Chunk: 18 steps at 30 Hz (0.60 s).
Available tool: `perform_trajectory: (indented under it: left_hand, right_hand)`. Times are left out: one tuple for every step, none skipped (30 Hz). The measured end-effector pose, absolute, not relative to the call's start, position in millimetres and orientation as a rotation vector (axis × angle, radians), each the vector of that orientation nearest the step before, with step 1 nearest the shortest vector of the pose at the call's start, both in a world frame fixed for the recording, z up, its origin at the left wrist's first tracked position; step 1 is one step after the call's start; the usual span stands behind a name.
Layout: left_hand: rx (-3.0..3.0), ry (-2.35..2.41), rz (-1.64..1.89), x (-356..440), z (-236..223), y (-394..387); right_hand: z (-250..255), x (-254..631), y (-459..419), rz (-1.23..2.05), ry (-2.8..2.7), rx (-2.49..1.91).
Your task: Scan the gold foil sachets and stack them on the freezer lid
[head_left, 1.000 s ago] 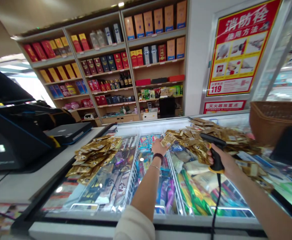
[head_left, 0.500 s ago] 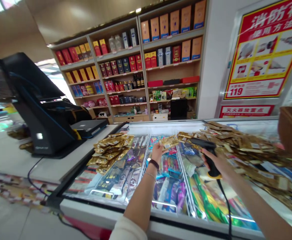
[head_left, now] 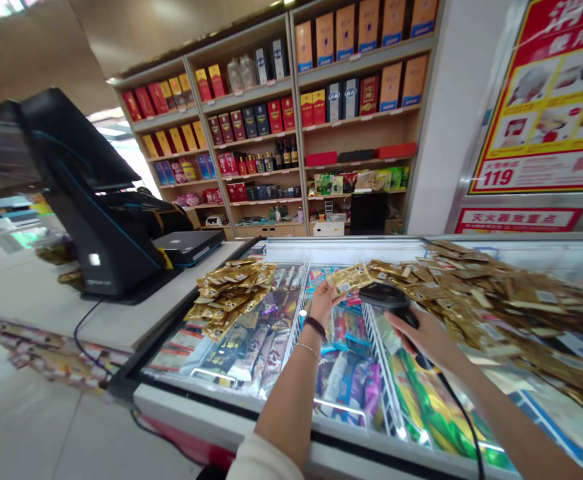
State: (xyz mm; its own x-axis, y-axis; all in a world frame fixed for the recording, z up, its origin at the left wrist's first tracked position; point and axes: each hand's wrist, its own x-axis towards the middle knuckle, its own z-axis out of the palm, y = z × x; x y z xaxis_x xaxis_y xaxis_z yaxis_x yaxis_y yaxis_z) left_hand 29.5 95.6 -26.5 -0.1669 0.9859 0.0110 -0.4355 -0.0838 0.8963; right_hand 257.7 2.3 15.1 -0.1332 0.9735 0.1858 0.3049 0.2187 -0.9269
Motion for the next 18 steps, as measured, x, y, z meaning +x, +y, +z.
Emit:
perform_trajectory:
  left_hand:
    - [0.812,0.94,1.547,29.6,-27.3,95.9]
    - [0.809,0.936,1.55,29.7,-28.0,96.2]
    - [0.809,0.935,1.552,29.6,-28.6,96.4]
    - [0.809,0.937,1.556,29.5,-28.9,96.5]
    - [0.81,0.941,1.56,29.4,-28.9,96.4]
    - [0.81,0.946,1.562,29.3,-28.7,96.2]
    - [0.811,0.952,1.56,29.2,-28.2,95.9]
    - [0.812,0.958,1.554,29.1,-27.4,95.5]
    - [0.812,0.961,1.547,29.1,-26.5,95.1]
    - [0.809,0.963,1.54,29.2,-25.5,94.7]
    - [0.804,0.964,1.537,29.5,-24.6,94.3]
    - [0.798,0.963,1.541,29.8,-23.9,94.0]
    - [0.789,0.962,1.55,29.9,-23.5,93.7]
    - [0.778,0.963,1.557,29.8,-23.5,93.4]
    - [0.766,0.967,1.56,28.9,-23.9,93.1]
    - [0.751,0.976,1.556,27.1,-24.7,92.8]
    - [0.731,0.99,1.546,23.8,-25.8,92.6]
    - [0.709,1.005,1.539,18.8,-26.9,92.4]
  right_hand:
    - [14.7,257.9,2.5,0.953,-1.61,-1.228]
    - [14.3,258.0,2.7,0.951,-1.609,-1.232]
    - [13.9,258.1,2.8,0.949,-1.609,-1.238]
    - [13.6,258.2,2.8,0.95,-1.611,-1.244]
    - [13.4,258.3,2.6,0.955,-1.613,-1.248]
    - [13.4,258.4,2.4,0.962,-1.614,-1.251]
    - [13.6,258.6,2.1,0.967,-1.615,-1.252]
    - [13.7,258.7,1.8,0.969,-1.616,-1.254]
    - [13.9,258.9,1.5,0.967,-1.617,-1.256]
    - [13.9,258.9,1.3,0.963,-1.616,-1.257]
    - [13.7,258.9,1.2,0.958,-1.613,-1.257]
    - [13.2,258.7,1.4,0.956,-1.609,-1.255]
    - [12.4,258.3,1.8,0.96,-1.602,-1.254]
    - [11.2,257.8,2.7,0.969,-1.589,-1.256]
    - [9.8,257.1,4.1,0.98,-1.569,-1.259]
    - [8.3,256.2,6.3,0.992,-1.545,-1.263]
    - [6.6,255.2,9.3,1.004,-1.51,-1.272]
    - [5.0,254.0,13.6,1.016,-1.467,-1.278]
